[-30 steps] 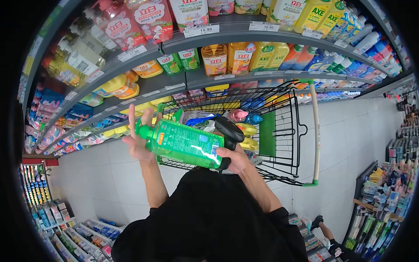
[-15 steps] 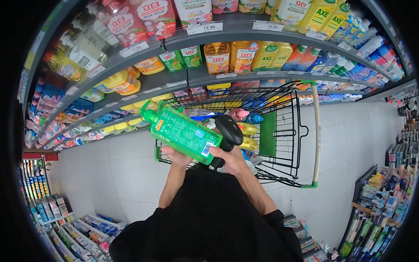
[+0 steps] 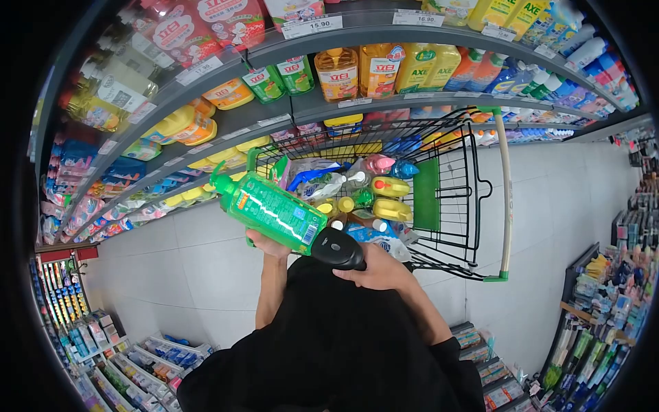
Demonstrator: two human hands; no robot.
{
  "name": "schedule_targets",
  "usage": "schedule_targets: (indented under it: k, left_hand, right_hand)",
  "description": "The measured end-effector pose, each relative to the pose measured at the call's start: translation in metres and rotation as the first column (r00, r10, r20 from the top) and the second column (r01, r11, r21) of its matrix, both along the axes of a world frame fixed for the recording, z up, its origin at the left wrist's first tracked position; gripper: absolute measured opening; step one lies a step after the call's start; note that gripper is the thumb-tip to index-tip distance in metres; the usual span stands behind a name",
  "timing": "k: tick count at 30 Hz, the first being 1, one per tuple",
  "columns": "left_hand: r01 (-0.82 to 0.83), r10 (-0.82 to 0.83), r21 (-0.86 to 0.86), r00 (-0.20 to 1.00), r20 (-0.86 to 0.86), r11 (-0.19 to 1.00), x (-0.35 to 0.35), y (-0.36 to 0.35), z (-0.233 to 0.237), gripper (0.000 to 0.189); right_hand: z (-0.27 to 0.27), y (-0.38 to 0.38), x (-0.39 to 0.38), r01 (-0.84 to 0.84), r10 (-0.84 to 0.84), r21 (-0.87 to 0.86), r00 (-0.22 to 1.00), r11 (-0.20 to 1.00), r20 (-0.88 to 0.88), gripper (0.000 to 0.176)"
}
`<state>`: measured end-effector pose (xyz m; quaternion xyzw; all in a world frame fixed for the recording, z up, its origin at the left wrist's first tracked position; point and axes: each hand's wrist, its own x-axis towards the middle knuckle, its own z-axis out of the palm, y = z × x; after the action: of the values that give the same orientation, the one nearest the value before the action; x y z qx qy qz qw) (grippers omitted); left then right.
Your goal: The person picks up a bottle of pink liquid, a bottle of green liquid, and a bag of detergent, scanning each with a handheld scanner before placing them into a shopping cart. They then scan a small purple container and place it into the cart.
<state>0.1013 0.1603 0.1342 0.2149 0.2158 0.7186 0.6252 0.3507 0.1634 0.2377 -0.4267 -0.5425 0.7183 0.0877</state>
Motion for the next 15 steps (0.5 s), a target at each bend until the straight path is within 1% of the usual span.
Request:
schedule_targets:
  k: [1, 3, 4, 5, 6, 7, 8, 9, 10, 11, 12, 13, 15]
  left_hand:
    - [0.003, -0.003, -0.003, 1.000, 0.003, 1.000, -0.001, -0.003, -0.003, 0.106]
    - [-0.003, 0.000, -0.062, 0.999, -0.052, 0.998, -0.001, -0.008, -0.010, 0.114]
    - [-0.004, 0.001, -0.061, 0.999, -0.048, 0.998, -0.003, -0.012, -0.017, 0.114]
    - [0.033, -0.039, -0.092, 0.998, -0.058, 0.995, -0.006, -0.017, -0.026, 0.113]
    - [0.069, -0.078, -0.122, 0.995, -0.067, 0.990, -0.008, -0.020, -0.029, 0.111]
    - [0.066, -0.074, -0.118, 0.995, -0.061, 0.991, -0.011, -0.022, -0.032, 0.111]
    - [0.106, -0.136, -0.145, 0.967, -0.214, 0.984, -0.016, -0.025, -0.035, 0.110]
    - [0.140, -0.197, -0.178, 0.912, -0.361, 0.974, -0.015, -0.024, -0.029, 0.110]
    - [0.135, -0.192, -0.178, 0.914, -0.357, 0.975, -0.015, -0.021, -0.023, 0.110]
    - [0.120, -0.188, -0.152, 0.776, -0.602, 0.981, -0.017, -0.017, -0.017, 0.113]
    - [0.112, -0.167, -0.125, 0.577, -0.800, 0.986, -0.017, -0.012, -0.001, 0.117]
    - [0.108, -0.166, -0.127, 0.579, -0.798, 0.986, -0.014, -0.007, 0.014, 0.117]
    - [0.259, -0.121, -0.059, 0.227, -0.966, 0.964, -0.002, 0.003, 0.042, 0.118]
  right_hand:
    - [0.002, -0.001, -0.001, -0.034, 0.034, 0.003, 0.999, 0.999, -0.008, 0.049]
    - [-0.006, -0.004, -0.002, -0.040, 0.040, 0.000, 0.999, 0.999, -0.013, 0.049]
    - [-0.009, -0.005, -0.002, -0.001, 0.001, 0.013, 1.000, 1.000, -0.016, 0.046]
    - [-0.010, -0.006, -0.002, 0.036, -0.035, 0.028, 0.999, 0.999, -0.017, 0.042]
    - [-0.009, -0.006, -0.001, 0.033, -0.032, 0.031, 0.999, 0.999, -0.011, 0.042]
    - [-0.008, -0.006, 0.001, 0.178, -0.174, 0.041, 0.981, 0.983, -0.084, 0.038]
    - [-0.008, -0.005, 0.002, 0.320, -0.310, 0.040, 0.937, 0.947, -0.159, 0.033]
    - [-0.013, -0.004, 0.008, 0.365, -0.351, 0.037, 0.915, 0.930, -0.198, 0.025]
    - [-0.014, -0.002, 0.012, 0.419, -0.394, 0.060, 0.887, 0.906, -0.242, 0.024]
    - [-0.015, 0.000, 0.016, 0.472, -0.433, 0.080, 0.854, 0.878, -0.288, 0.023]
    - [-0.005, 0.003, 0.017, 0.491, -0.443, 0.066, 0.829, 0.869, -0.341, 0.026]
    - [-0.004, 0.005, 0.021, 0.496, -0.452, 0.013, 0.801, 0.868, -0.393, 0.033]
    - [-0.006, 0.006, 0.028, 0.487, -0.428, 0.044, 0.804, 0.872, -0.413, 0.038]
